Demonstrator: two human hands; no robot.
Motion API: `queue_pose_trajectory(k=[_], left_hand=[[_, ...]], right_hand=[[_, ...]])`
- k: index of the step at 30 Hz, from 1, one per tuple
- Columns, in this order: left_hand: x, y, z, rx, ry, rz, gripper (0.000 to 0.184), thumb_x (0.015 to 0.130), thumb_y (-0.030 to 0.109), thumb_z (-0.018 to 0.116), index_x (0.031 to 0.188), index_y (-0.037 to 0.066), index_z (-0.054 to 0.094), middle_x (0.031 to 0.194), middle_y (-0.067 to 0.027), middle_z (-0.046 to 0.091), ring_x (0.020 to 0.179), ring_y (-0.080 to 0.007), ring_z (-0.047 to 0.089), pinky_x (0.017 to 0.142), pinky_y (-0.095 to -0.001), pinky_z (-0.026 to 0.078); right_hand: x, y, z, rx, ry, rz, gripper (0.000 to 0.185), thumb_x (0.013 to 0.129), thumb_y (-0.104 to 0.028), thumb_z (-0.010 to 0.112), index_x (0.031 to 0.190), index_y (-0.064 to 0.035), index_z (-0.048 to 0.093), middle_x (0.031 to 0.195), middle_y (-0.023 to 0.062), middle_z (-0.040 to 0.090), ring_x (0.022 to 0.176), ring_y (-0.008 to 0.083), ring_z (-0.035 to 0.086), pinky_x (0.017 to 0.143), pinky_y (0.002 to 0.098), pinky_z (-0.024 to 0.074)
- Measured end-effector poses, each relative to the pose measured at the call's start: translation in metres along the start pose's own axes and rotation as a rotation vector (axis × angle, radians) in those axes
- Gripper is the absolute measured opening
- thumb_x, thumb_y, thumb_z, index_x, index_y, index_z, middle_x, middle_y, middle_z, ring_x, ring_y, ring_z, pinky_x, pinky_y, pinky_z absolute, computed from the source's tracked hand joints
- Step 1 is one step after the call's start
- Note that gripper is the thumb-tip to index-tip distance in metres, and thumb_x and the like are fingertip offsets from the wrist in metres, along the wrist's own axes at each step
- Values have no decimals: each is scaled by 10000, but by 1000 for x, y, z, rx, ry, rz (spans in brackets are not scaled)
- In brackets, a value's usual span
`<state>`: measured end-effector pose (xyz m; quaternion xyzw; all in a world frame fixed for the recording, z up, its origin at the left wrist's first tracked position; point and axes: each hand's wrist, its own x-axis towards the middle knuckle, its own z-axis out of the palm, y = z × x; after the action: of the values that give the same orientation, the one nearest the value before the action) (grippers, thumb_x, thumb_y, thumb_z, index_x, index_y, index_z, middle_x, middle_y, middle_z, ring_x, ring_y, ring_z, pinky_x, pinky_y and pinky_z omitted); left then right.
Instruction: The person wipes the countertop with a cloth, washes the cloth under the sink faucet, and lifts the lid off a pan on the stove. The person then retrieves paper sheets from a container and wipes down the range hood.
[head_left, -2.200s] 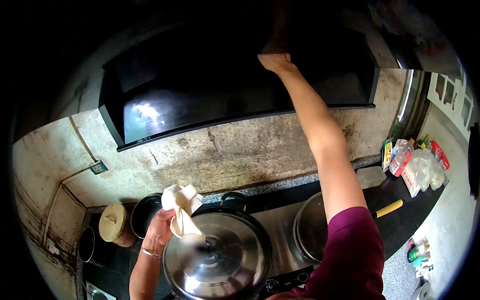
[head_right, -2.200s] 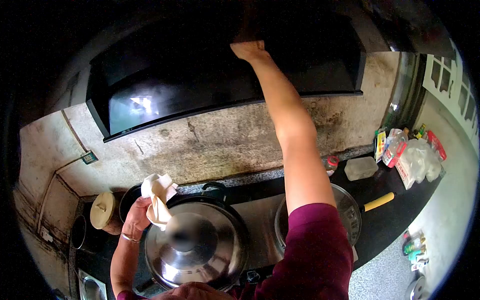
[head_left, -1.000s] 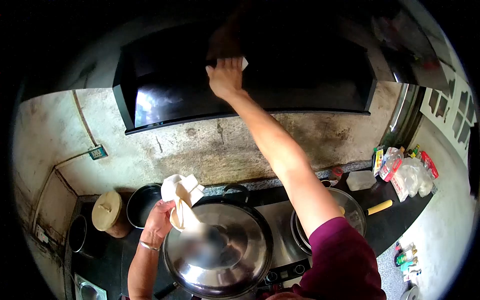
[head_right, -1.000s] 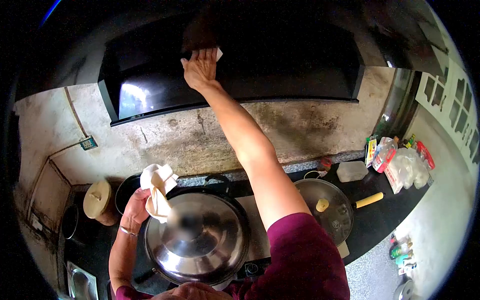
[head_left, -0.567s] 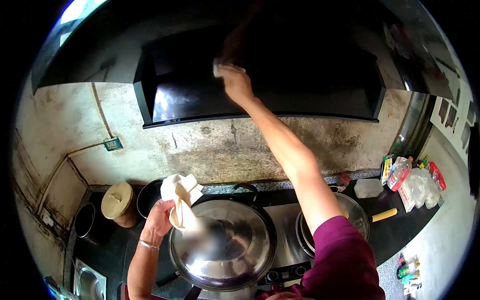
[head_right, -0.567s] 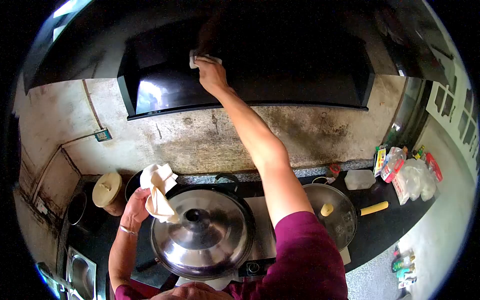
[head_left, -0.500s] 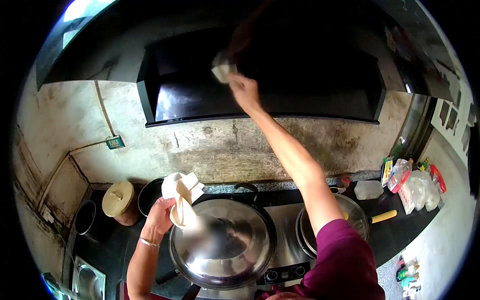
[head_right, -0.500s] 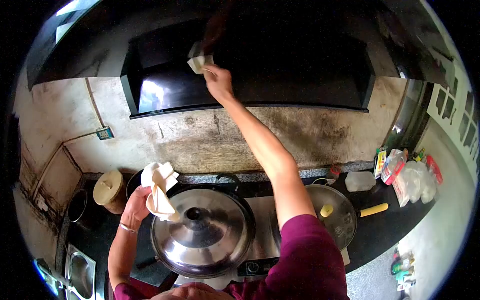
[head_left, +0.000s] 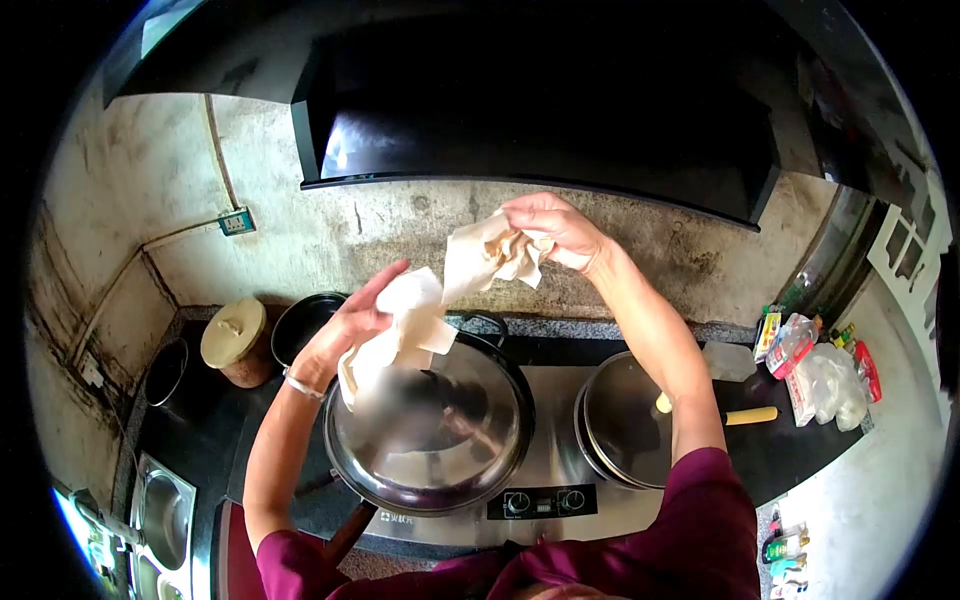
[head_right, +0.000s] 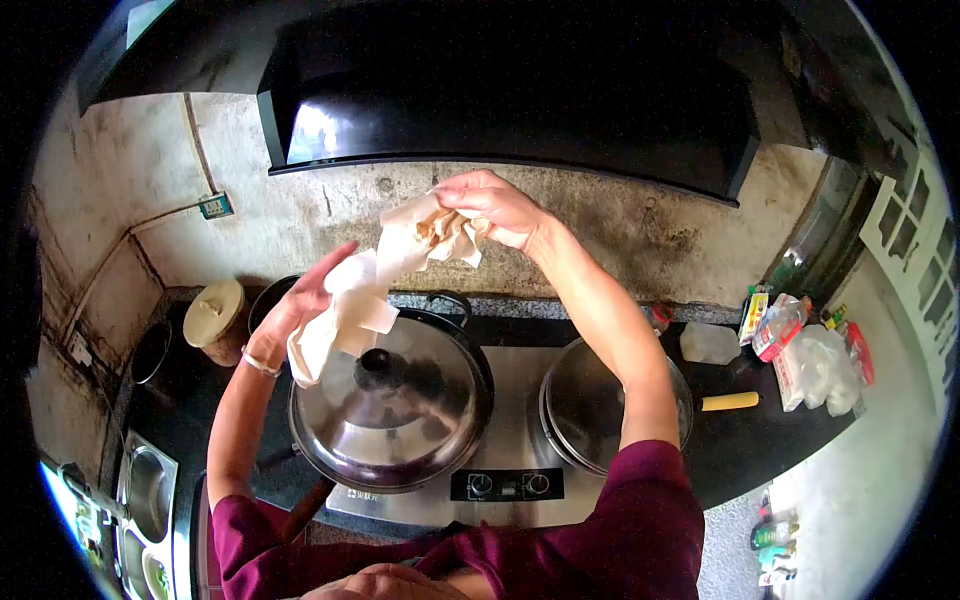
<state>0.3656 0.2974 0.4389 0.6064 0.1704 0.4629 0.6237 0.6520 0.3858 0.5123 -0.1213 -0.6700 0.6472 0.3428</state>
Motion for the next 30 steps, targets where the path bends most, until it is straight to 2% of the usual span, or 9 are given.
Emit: queue_pose_trajectory(k=[3,7,10,13,17,21,24,27,30], left_hand=[[3,10,34,-36,-6,-102,830,762,301,678,1379,15,202,1285,-138,421,1162,-220,438,975,-308,351],[6,0,50,33,83,-66,564,832,90,598,1325,8,337,1056,-83,587,875,-117,581,752,-222,484],[4,-8,54,189,165,3,568,838,80,587,1336,10,322,1055,-77,580,879,-101,566,759,-224,477],[1,-4,67,278,218,11,554,848,55,560,1341,3,312,1030,-69,579,874,-91,544,766,-223,459],[5,-9,68,592,229,84,563,832,79,566,1326,-26,317,1009,-99,588,884,-141,547,805,-264,443],[11,-18,61,790,131,64,546,856,90,562,1334,-7,315,1034,-66,565,907,-90,507,800,-234,433],[13,-25,61,724,171,158,499,862,46,535,1319,-5,343,1044,-69,562,912,-89,513,798,-216,432],[6,-11,79,514,204,96,462,860,13,517,1298,-7,373,1015,-71,578,880,-94,532,775,-209,443],[4,-4,78,407,202,-35,433,859,10,522,1276,-2,405,951,-62,589,801,-56,535,701,-172,446]], right_hand=[[3,-4,24,-187,-21,56,185,853,-130,561,948,17,621,822,61,641,716,107,609,619,222,498],[7,-9,45,-486,-15,94,199,872,-178,547,920,-6,634,789,35,630,686,76,576,597,206,471],[11,4,53,-620,52,46,227,889,-202,524,944,-7,626,793,31,623,683,81,572,593,213,467],[14,26,61,-570,223,24,332,923,-275,453,1026,13,581,946,109,610,848,147,581,696,291,501],[4,31,92,-409,65,-23,778,827,-440,553,1339,44,224,1287,230,381,1191,296,398,975,390,384],[10,60,72,-285,62,-105,731,812,-219,632,1323,91,211,1295,237,363,1211,278,380,960,355,402],[-1,53,58,15,-45,58,621,812,-101,605,1298,89,267,1240,231,428,1173,265,429,947,331,415],[-11,50,44,38,179,-86,378,827,27,440,1202,58,401,1066,208,565,977,244,577,812,339,519],[-14,35,16,72,321,-164,318,843,-19,465,1154,45,465,1038,174,594,999,242,574,887,348,483]])
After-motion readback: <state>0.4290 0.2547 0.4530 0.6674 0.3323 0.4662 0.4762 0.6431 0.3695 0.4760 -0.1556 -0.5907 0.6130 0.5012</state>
